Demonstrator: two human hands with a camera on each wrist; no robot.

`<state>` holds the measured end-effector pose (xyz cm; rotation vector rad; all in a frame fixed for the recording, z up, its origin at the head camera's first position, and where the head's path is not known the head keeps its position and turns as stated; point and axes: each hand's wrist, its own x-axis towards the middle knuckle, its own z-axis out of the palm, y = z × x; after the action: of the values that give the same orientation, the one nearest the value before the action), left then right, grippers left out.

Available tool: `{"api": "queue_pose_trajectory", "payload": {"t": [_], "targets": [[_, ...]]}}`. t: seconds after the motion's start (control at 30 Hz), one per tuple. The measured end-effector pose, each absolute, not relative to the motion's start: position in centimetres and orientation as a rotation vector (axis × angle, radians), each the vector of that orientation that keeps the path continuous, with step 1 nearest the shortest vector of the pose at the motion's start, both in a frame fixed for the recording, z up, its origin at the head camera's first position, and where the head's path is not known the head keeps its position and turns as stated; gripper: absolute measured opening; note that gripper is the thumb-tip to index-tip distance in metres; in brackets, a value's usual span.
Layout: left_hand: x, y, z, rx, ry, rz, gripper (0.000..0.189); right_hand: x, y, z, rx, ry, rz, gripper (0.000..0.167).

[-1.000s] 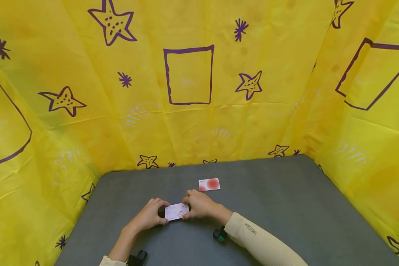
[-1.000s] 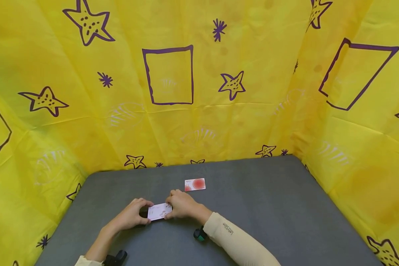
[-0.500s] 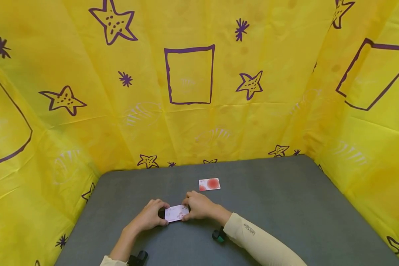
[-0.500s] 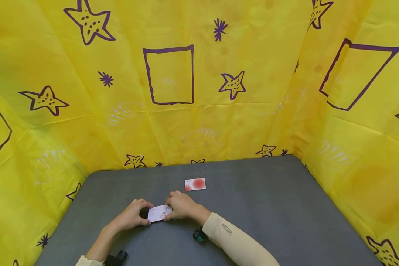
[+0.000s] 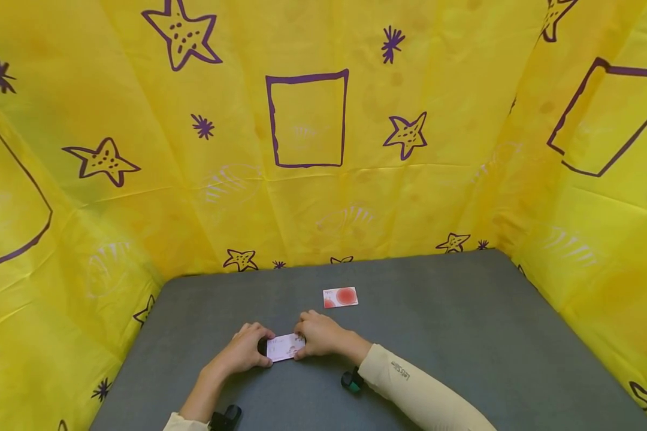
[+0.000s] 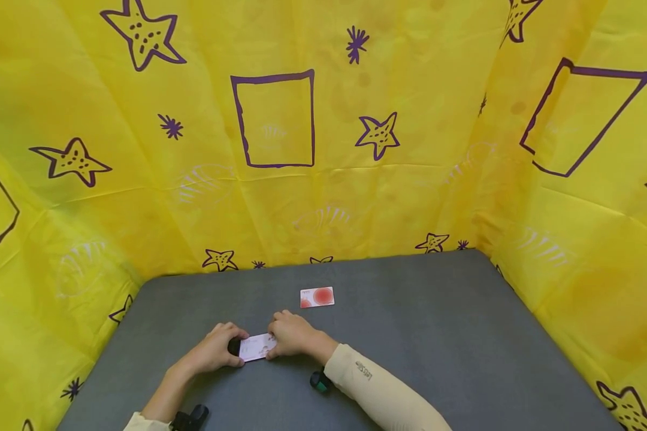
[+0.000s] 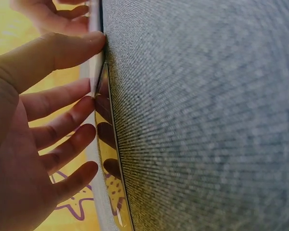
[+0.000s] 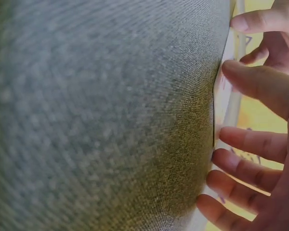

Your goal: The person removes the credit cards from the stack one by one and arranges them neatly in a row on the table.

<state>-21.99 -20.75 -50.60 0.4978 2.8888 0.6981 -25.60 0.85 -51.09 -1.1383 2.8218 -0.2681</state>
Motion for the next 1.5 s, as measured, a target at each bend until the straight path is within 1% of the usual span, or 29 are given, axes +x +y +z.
{"api": "queue_pose_trajectory", "payload": {"t": [0.57, 1.5], "targets": [[-22.08, -20.83, -50.72, 0.524, 2.912, 0.665, 0.044, -25.61, 0.89, -51.31, -1.184, 2.833, -0.226, 0.039], [-22.34, -21.36, -50.67, 0.529, 2.848, 0.685, 0.045, -25.59, 1.05, -51.06, -1.156, 2.754, -0.324, 0.041]]}}
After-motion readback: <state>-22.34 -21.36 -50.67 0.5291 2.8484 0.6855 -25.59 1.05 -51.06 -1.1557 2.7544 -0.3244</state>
